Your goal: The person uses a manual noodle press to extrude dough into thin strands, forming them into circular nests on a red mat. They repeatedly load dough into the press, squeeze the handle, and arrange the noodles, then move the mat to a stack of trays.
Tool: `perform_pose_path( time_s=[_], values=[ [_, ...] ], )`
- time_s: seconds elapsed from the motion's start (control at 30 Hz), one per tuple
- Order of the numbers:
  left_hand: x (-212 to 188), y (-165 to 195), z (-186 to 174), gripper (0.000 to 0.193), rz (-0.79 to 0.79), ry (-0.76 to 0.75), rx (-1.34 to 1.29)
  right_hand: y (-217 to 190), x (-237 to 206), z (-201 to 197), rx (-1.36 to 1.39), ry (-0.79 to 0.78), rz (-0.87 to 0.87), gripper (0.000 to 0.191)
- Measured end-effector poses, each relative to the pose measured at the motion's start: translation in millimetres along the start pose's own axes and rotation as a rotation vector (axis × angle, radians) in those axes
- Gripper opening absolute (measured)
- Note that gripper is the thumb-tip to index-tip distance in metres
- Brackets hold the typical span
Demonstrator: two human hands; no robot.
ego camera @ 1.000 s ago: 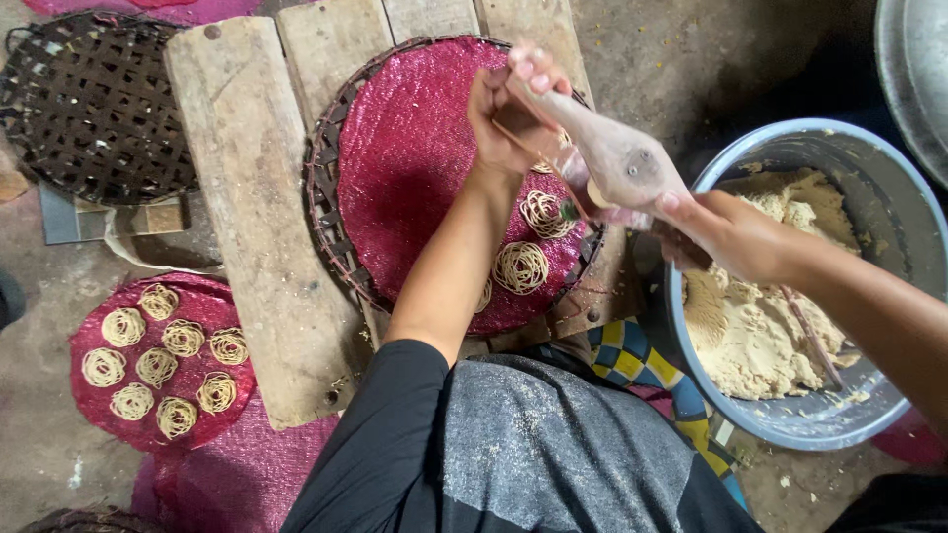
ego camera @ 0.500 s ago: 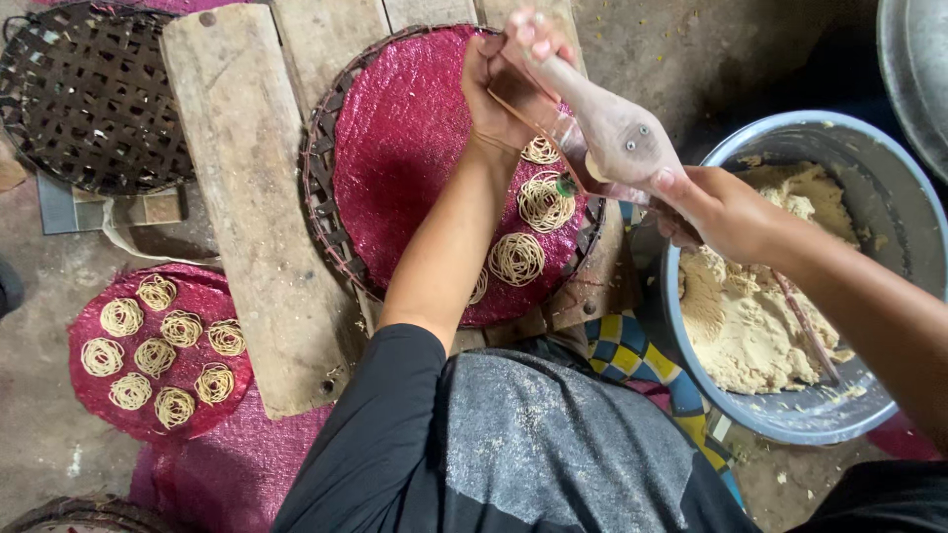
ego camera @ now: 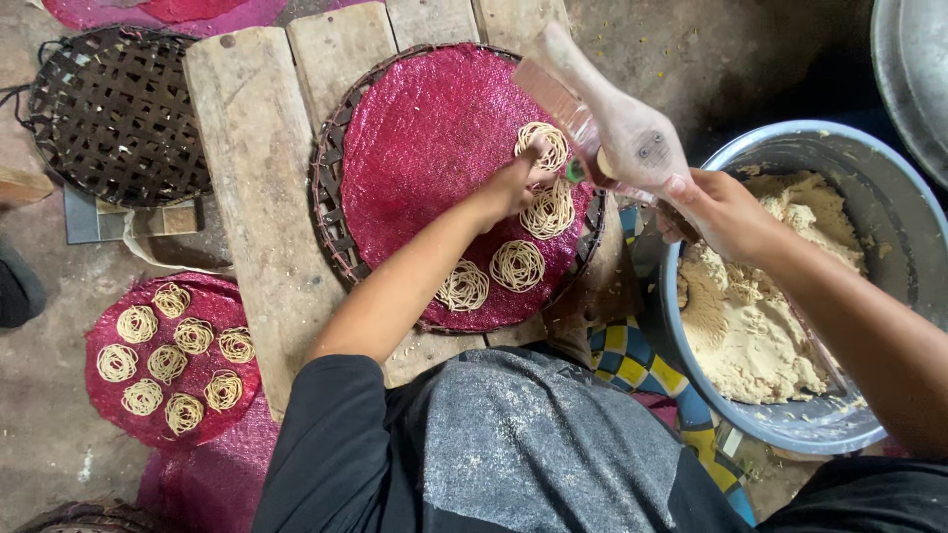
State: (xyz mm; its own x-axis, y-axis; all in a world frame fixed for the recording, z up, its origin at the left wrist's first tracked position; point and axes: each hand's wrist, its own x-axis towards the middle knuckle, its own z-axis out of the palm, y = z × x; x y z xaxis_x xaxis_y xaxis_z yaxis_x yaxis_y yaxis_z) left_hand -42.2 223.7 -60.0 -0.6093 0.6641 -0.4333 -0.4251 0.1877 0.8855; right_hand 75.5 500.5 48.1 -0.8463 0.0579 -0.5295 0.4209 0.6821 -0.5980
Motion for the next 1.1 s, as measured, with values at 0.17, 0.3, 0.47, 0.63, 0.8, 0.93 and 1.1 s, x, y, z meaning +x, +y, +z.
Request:
perform_pose_path(
  time_s=[0.17,0.3,0.47,0.63,0.8,0.93,1.1],
  values=[
    [-33.2,4.3,-6.8,0.062,0.132,0.182,0.650,-1.9,0.0,-4.0,0.087,0.048,-0.223,0.074],
    [-63.8,35.1,-26.9,0.056,0.104,0.321,0.694,-14.6,0.7,4.1,0.262,-0.143,-0.132,0.081],
    [-85.4,51.9,-45.5,0.076,0.799,-0.315,-1.079,-53.7,9.7,22.9,0.242,-0.494,-0.068,0.075],
    [-51.0,35.3,-58.0,0.050,1.079,-0.417,-1.223,-100.4,19.2,35.6,-0.109,-0.367,0.015,0.071],
    [-38.3,4.4,-86.4,0.053,1.063,-0.258,-1.242,-124.0,14.2,58.8,-0.310,-0.277,-0.027,0.066],
    [-34.0,-6.9,-70.9,0.056,1.048,-0.251,-1.285,-131.0,8.4,49.5,-0.274,-0.360,0.025,0.077],
    [-18.0,15.5,-72.2,0.053,1.103,-0.239,-1.290,-141.1,15.2,38.6,-0.448,-0.225,-0.056,0.079]
  ],
)
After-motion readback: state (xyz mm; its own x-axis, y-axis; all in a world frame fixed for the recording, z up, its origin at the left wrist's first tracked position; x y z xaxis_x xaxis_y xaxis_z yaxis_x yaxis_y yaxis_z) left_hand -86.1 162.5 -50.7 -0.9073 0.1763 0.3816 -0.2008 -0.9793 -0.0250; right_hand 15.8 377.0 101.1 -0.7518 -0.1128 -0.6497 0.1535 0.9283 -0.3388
